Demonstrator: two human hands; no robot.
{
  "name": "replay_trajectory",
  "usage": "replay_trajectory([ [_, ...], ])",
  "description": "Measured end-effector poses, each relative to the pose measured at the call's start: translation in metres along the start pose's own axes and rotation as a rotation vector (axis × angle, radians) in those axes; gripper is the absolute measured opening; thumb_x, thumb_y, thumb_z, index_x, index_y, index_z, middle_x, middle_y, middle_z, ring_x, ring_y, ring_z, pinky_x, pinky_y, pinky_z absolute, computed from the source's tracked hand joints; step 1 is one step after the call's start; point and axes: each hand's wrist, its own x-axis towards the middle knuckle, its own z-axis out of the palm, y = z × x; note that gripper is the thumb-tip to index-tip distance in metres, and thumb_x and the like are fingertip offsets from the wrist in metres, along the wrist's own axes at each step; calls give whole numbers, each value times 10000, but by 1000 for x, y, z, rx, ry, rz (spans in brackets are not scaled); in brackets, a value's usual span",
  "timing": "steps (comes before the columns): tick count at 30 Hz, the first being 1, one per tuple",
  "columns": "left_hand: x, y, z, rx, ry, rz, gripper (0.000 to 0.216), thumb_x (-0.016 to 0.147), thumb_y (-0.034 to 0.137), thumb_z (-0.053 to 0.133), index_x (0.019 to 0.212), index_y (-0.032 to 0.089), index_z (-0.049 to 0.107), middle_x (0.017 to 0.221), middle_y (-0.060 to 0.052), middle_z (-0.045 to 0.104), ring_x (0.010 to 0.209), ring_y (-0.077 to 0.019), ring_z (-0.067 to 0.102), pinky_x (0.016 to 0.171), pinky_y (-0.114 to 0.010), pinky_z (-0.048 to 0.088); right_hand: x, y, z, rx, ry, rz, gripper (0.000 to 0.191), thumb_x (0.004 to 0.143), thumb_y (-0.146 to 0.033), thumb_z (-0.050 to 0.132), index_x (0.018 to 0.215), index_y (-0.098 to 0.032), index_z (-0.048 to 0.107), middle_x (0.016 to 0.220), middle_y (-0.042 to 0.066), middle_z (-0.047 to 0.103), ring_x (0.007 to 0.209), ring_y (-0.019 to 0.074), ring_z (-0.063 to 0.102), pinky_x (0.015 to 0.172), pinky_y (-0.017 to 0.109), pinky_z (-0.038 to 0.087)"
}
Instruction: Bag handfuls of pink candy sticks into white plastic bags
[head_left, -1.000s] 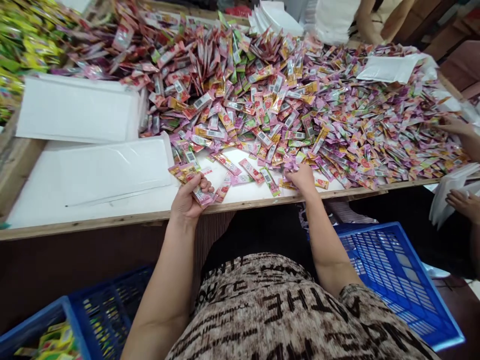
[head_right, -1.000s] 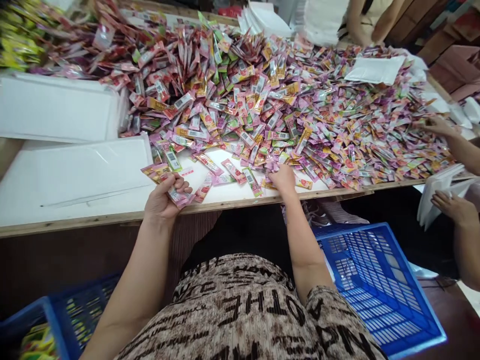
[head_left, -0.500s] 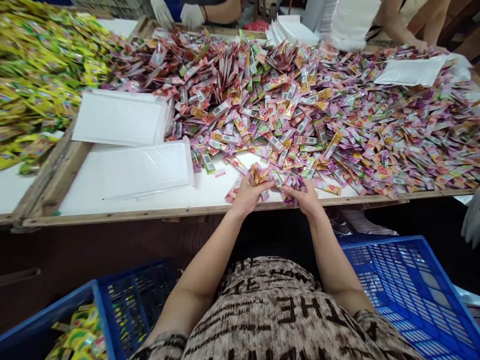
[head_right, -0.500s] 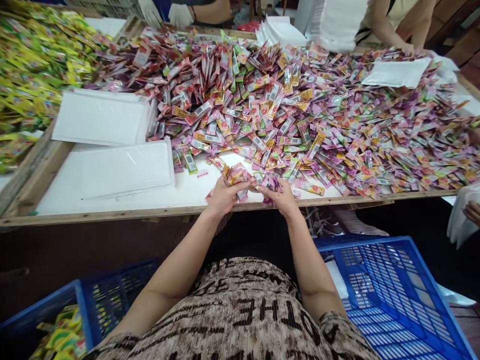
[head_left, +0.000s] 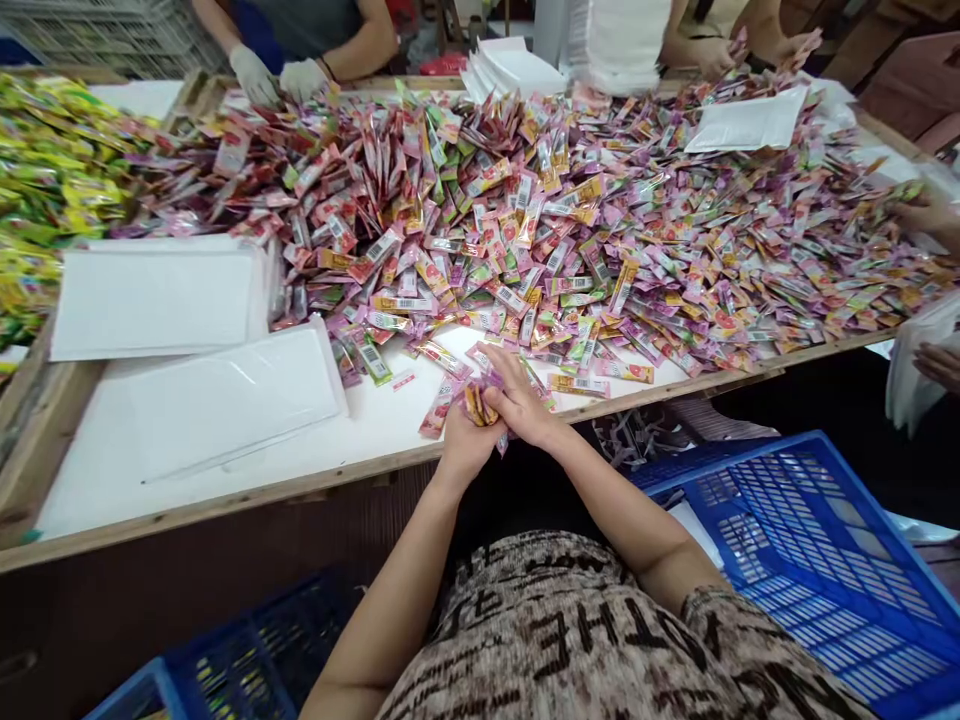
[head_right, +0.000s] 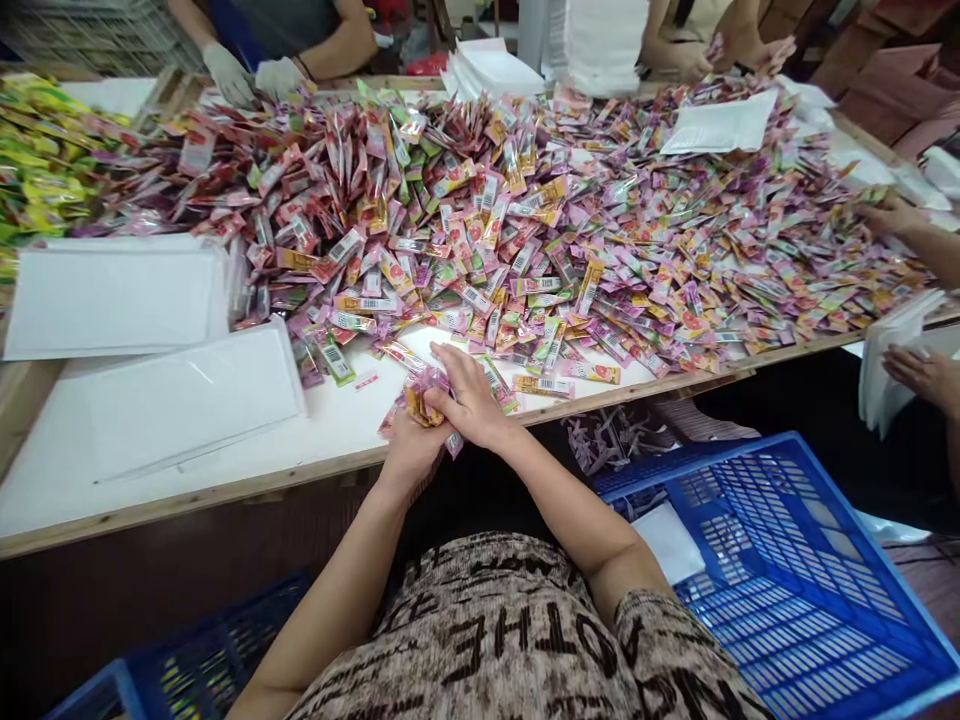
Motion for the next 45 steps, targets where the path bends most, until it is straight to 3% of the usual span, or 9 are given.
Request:
replay_trajectory([
  [4,8,-2,-9,-168,153,-17,297,606,201,838,810,167,625,752,0,672,671,-143,651,653,-255,545,7,2,-17,-28,-46,35,672,910,-746,350,1325,-259,555,1324,97,580,1235,266,539,1035,438,427],
  [7,19,8,-39,-317,297,-81,359,594,218,864,856,171,624,805,-1,689,684,-154,673,680,-300,578,16,20,-53,-131,268,244,482,945,-623,420,1083,-200,605,951,73,651,846,213,625,788,358,495],
  [10,28,16,-87,-372,486,-81,408,533,147,886,848,168,627,788,18,688,698,-151,667,724,-326,595,22,49,-91,-489,531,492,349,850,-469,630,1020,-173,554,875,78,624,802,228,585,767,365,462],
  [13,31,13,-133,-382,517,-141,305,545,118,862,747,140,634,679,17,658,656,-131,625,729,-298,591,15,74,-117,-662,428,637,312,753,-416,706,898,-183,560,803,60,611,784,238,571,737,359,440],
  [17,30,1,-168,-580,410,-223,155,628,118,787,682,149,646,657,8,636,676,-100,599,752,-227,574,-6,82,-149,-489,302,612,258,709,-409,694,714,-204,537,629,-10,541,661,195,552,658,313,431],
  [22,31,0,-171,-675,294,-237,144,645,76,746,736,150,663,725,-1,632,718,-106,607,760,-230,580,31,66,-178,-570,282,389,341,810,-230,544,1144,-184,591,882,79,670,791,238,612,716,343,457],
  [28,26,6,-166,-711,294,-256,224,613,49,726,811,129,657,728,-7,619,701,-118,603,719,-247,588,102,75,-169,-1220,13,193,285,756,-104,530,982,-109,703,1126,233,582,1078,370,495,863,464,389],
  [35,25,4,-169,-744,252,-237,255,624,52,712,863,120,657,745,-22,597,714,-125,595,682,-225,574,86,96,-201,-811,171,138,241,814,-288,548,1033,-195,587,891,80,630,795,241,522,724,344,405],
  [45,29,6,-165,-690,258,-304,305,594,59,756,874,127,653,765,-29,610,738,-132,602,701,-226,572,118,120,-190,-847,97,66,292,760,-244,583,1021,-152,678,1058,138,650,1004,284,582,887,381,446],
])
